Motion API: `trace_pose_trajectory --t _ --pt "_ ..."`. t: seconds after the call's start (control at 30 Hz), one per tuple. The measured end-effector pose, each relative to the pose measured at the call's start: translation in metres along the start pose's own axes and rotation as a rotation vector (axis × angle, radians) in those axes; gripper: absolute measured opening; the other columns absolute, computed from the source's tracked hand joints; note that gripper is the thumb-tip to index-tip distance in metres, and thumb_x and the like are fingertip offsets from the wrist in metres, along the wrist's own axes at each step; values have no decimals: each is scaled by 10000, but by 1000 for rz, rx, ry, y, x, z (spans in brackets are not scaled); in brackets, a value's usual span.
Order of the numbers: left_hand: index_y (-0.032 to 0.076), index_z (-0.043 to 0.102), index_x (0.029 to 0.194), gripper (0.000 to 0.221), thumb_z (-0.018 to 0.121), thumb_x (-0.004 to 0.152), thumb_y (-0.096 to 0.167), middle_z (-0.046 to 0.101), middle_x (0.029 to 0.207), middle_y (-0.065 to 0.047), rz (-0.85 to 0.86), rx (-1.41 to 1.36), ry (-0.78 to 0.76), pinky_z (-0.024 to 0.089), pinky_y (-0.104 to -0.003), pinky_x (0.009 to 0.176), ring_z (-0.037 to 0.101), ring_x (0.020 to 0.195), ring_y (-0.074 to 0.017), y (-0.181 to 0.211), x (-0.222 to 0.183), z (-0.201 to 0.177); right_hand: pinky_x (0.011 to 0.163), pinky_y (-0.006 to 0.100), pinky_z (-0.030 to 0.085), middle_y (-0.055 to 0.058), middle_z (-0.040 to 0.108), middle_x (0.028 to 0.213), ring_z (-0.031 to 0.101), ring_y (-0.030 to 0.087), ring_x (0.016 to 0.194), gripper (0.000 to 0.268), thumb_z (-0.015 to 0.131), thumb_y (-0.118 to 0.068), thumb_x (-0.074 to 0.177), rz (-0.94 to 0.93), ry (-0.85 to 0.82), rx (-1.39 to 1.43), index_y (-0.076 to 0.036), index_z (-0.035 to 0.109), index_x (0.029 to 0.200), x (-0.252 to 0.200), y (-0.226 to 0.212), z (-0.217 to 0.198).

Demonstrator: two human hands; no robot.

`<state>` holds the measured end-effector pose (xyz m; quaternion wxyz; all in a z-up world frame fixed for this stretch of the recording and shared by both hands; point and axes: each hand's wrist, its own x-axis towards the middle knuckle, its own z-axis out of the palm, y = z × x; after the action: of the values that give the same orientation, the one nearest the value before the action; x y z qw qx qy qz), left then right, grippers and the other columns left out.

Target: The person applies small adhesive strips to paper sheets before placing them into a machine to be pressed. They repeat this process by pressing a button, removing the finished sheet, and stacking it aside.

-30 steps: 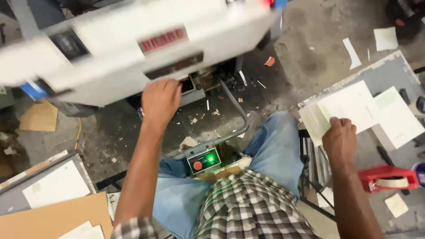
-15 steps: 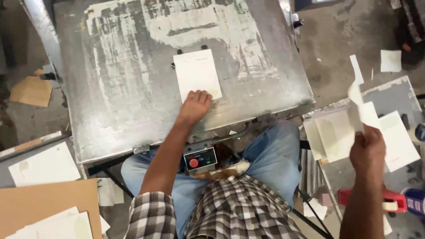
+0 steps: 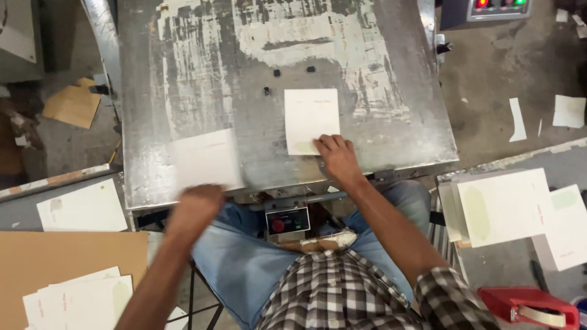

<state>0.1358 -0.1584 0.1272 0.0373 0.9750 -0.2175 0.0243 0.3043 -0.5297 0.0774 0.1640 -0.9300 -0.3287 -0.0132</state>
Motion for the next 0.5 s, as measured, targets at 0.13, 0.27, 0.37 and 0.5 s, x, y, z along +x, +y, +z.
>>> trace_pose_trajectory --t 0.13,0.27,0.37,0.5 --pt "91 680 957 78 606 946 115 695 875 -115 -550 243 9 563 -409 707 691 769 -284 -63 -159 -3 997 512 431 79 588 1356 531 297 1240 519 615 -31 843 -116 18 -69 -76 636 1359 35 12 22" --pt "90 604 886 157 554 1035 81 676 869 -93 -1006 529 6 538 -379 688 668 738 -254 -62 -304 7 1002 514 436 79 587 1353 531 299 1236 538 638 -46 805 -110 -37 -24 -81 649 1341 60 18 18" --pt "60 635 804 116 582 904 84 670 857 -127 -875 506 -345 541 -419 763 664 770 -289 -86 -439 127 964 546 431 83 590 1350 528 299 1249 509 671 -71 812 -122 -122 -57 -71 650 1321 65 18 14" --pt "-82 673 1046 260 628 908 134 699 1048 -234 -910 410 -92 589 -423 947 716 1027 -370 -32 -424 192 1030 579 416 54 584 1410 516 273 1314 581 694 -148 792 -97 -207 -125 -122 643 1370 70 18 10"
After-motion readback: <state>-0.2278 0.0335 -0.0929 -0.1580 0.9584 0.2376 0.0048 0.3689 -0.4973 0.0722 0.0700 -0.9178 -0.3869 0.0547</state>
